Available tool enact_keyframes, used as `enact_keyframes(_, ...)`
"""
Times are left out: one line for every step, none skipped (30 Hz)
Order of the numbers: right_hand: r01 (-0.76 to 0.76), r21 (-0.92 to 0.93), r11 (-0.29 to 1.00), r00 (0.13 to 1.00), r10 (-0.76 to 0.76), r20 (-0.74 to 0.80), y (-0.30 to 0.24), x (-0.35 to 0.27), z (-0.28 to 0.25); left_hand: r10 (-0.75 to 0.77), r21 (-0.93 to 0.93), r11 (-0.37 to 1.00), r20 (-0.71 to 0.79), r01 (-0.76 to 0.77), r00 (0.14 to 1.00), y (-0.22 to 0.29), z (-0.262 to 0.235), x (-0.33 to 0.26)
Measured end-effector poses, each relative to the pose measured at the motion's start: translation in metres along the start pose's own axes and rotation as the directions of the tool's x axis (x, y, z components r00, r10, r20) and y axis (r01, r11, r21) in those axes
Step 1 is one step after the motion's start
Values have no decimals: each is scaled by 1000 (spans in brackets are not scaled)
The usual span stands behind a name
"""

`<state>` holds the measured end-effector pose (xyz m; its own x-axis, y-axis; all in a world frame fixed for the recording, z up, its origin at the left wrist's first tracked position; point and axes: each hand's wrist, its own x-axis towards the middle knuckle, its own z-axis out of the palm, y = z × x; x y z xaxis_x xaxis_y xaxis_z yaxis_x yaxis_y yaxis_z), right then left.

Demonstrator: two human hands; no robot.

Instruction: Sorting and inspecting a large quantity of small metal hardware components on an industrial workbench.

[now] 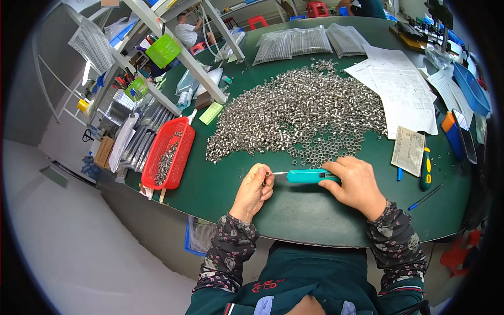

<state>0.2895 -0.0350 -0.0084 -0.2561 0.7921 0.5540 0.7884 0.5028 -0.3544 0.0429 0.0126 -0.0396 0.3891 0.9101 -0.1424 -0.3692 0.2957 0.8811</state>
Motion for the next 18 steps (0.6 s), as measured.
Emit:
enact_keyframes(-81,86,993,996,76,49,-1,-1,2,15,-70,997,39,-12,999,-2,-2,-1)
enact_keyframes(-165,166,972,983,149,105,-2,-2,4,16,-73,997,39,-13,999,-3,-5,-1)
enact_keyframes(-187,200,962,980,167,111,-3,-2,6,62,-94,994,48,-57,997,-5,-7,0)
enact_keyframes(-183,201,962,980,163,114,-4,-1,7,109,-116,988,52,-103,993,-5,-9,0)
enact_keyframes(-229,231,946,966,192,171,-5,-1,7,111,-118,987,48,-105,993,-5,-10,-1)
enact_keyframes(-276,257,926,949,219,228,-6,0,8,141,-162,978,52,-131,989,-6,-11,-1)
enact_keyframes(-277,253,927,948,221,229,-7,0,8,169,-208,966,62,-153,984,-6,-10,0)
enact_keyframes(-305,259,916,934,235,269,-7,1,8,169,-211,966,65,-152,984,-6,-11,1)
enact_keyframes(-334,263,905,918,249,309,-8,2,8,160,-192,970,47,-148,986,-7,-11,1)
enact_keyframes(-336,260,905,917,251,310,-8,2,8,151,-172,974,29,-144,988,-7,-11,1)
enact_keyframes(-348,268,898,909,253,331,-9,2,8,150,-175,974,31,-143,988,-8,-11,2)
enact_keyframes(-361,276,891,901,256,351,-8,2,8,158,-174,973,32,-150,987,-8,-10,2)
enact_keyframes(-362,274,891,900,258,352,-8,2,9,166,-172,972,32,-158,986,-8,-10,2)
enact_keyframes(-371,275,887,894,262,362,-7,2,10,165,-174,972,33,-157,986,-9,-11,2)
enact_keyframes(-381,275,883,889,267,372,-6,1,11,147,-163,977,52,-137,988,-9,-13,3)
enact_keyframes(-381,276,883,888,266,374,-7,2,11,130,-150,981,66,-119,989,-9,-15,2)
enact_keyframes(-380,255,889,882,265,390,-7,3,9,129,-151,981,64,-119,990,-9,-16,2)
enact_keyframes(-378,234,896,875,264,405,-8,4,9,111,-172,980,54,-101,992,-9,-17,2)
